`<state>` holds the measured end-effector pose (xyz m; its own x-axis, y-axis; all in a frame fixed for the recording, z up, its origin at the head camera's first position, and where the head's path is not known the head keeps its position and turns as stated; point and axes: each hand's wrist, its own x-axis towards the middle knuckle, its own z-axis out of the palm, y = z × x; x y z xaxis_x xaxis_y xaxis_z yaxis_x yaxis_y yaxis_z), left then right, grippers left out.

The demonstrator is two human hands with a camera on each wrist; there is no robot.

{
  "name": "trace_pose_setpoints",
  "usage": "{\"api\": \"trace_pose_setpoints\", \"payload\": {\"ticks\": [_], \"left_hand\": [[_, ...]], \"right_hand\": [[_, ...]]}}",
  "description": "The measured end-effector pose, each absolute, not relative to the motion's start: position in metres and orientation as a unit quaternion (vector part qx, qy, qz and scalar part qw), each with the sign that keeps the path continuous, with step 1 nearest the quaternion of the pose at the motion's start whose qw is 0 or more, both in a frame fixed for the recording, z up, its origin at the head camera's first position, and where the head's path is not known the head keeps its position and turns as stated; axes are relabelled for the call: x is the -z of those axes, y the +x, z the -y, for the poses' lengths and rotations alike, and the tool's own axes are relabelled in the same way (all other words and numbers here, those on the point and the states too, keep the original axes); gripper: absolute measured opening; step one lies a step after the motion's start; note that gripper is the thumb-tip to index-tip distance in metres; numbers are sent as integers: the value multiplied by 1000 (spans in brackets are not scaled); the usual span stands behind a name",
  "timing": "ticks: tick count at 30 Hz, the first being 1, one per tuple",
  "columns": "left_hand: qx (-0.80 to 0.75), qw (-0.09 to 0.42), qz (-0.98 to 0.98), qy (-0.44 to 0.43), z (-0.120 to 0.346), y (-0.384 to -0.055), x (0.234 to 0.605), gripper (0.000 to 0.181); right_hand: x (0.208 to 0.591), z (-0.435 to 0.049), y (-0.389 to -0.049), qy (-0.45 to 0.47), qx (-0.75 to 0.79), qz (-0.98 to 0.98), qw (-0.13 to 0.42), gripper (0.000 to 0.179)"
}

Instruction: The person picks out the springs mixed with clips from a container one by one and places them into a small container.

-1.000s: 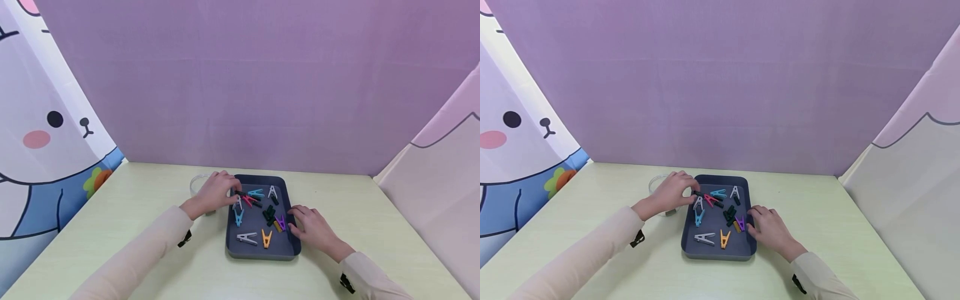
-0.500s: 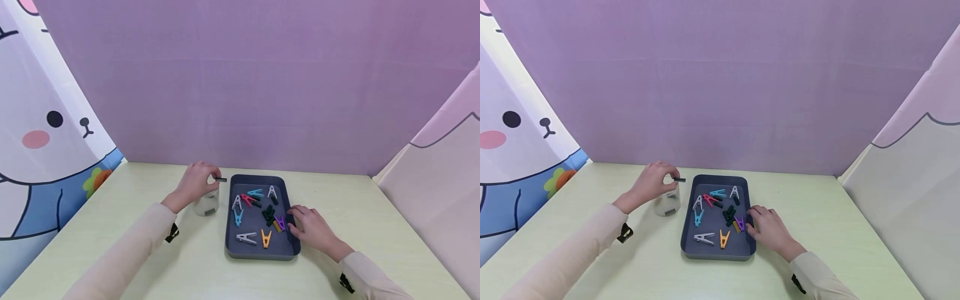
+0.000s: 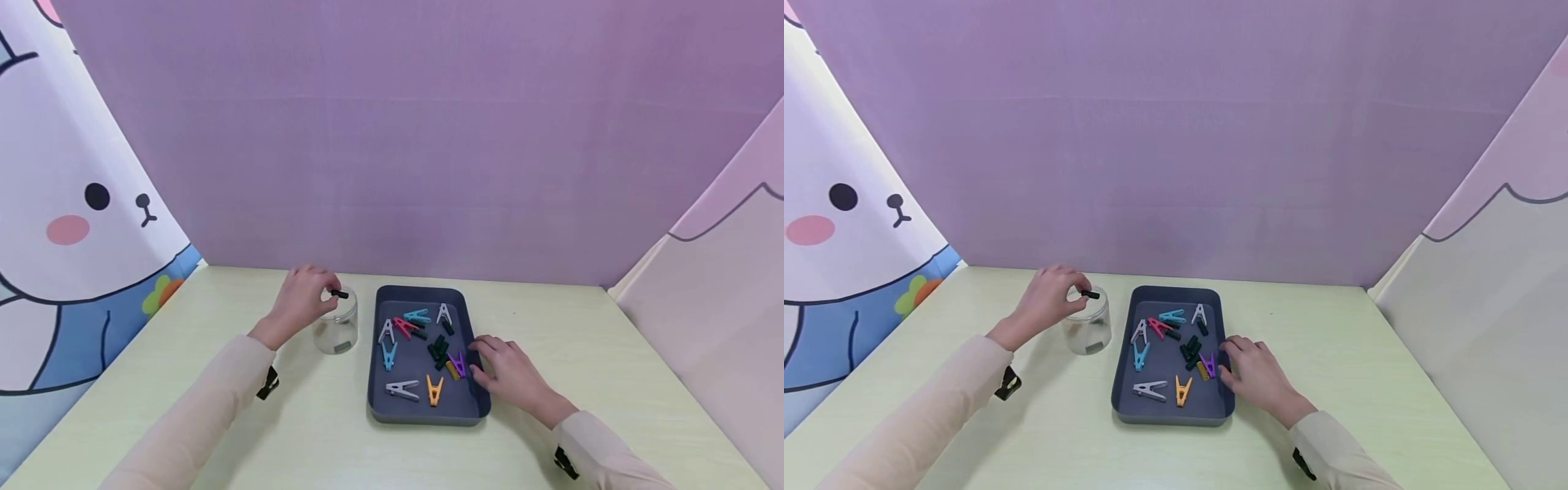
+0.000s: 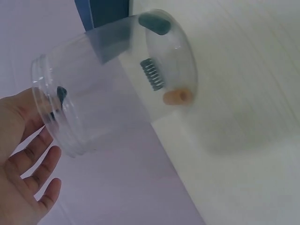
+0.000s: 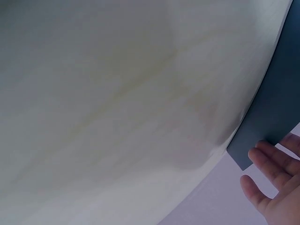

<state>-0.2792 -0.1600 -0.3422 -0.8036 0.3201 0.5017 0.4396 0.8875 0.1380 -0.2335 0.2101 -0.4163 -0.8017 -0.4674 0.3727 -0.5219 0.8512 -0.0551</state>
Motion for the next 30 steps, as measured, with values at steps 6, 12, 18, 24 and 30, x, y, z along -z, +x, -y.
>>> {"api": "trace_pose_setpoints", "payload": {"ticks": [6,12,18,24,30], "left_hand": [[106,225,948,-198,161,-280,348,11],[100,211,953,-194,160,-281,350,14],[93,199,957,-188,158,-281,349,14],[97,195,958,-184,158,-282,350,13],[99,198,957,-185,158,-282,350,15]], "right_hand": [[417,-212,-233,263,-79,945,180,31],[417,-212,-233,265,-80,944,181,32],[418,-211,-232,260,-82,946,177,32],[419,-211,-233,266,-82,942,187,31],[418,-211,-233,267,-81,941,189,31]]}}
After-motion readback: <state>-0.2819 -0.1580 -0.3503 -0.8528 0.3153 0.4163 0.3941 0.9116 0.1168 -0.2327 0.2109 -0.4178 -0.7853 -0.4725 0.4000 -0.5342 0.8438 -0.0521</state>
